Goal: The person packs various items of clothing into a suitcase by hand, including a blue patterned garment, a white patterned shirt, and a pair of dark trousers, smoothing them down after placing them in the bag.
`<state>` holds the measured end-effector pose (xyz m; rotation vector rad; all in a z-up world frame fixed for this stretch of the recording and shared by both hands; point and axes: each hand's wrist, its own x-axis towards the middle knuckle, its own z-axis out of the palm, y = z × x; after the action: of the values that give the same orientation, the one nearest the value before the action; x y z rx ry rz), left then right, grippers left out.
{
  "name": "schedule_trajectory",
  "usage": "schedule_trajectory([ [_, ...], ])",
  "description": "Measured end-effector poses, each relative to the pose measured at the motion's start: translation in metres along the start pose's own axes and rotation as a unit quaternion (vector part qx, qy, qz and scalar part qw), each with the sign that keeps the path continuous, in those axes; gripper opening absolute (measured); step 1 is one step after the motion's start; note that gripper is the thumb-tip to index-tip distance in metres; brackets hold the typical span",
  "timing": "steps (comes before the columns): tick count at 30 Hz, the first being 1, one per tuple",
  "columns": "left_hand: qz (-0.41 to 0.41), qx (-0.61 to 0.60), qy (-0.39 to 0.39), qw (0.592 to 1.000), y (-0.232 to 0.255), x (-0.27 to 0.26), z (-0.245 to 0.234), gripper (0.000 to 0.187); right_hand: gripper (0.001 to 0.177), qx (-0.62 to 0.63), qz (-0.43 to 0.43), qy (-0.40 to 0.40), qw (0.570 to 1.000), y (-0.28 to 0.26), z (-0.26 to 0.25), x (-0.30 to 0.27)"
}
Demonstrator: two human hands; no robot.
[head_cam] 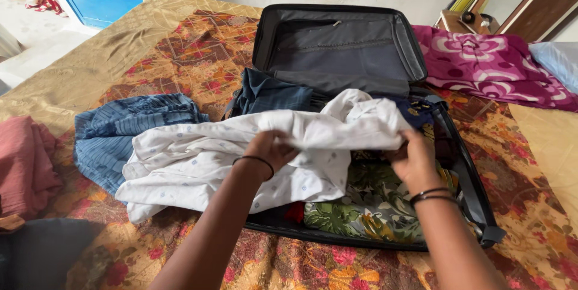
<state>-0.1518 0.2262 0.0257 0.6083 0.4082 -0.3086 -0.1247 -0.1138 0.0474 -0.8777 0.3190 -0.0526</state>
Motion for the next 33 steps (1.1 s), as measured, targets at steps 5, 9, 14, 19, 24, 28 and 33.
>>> schedule_trajectory([
  [5,0.087,-0.138,-0.209,0.964,0.012,-0.030,0.082,0.037,0.035,-0.412,-0.306,0.059,0.856,-0.055,0.064,-0.033],
  [9,0.333,0.318,-0.233,0.856,-0.032,-0.041,0.146,0.054,0.035,-0.617,-0.306,0.054,0.724,-0.109,0.111,-0.083],
  [14,0.187,0.448,-0.297,0.822,-0.100,-0.042,0.181,0.053,0.065,-0.615,-0.191,-0.312,0.699,-0.132,0.133,-0.094],
  [19,0.194,0.542,-0.380,0.724,-0.119,-0.042,0.133,0.045,0.057,-0.754,-0.068,-0.234,0.610,-0.119,0.095,-0.082],
  [24,0.419,0.578,-0.144,0.685,-0.053,-0.024,0.054,0.039,0.020,-0.740,-0.017,-0.135,0.659,-0.164,0.008,-0.066],
  [28,0.602,0.646,0.141,0.448,0.053,-0.061,-0.022,0.067,0.012,-0.805,-0.047,-0.077,0.587,-0.182,-0.053,-0.028],
  [33,0.264,0.857,0.126,0.425,0.094,-0.091,-0.047,0.084,0.047,-0.848,0.033,-0.187,0.494,-0.134,-0.052,-0.018],
])
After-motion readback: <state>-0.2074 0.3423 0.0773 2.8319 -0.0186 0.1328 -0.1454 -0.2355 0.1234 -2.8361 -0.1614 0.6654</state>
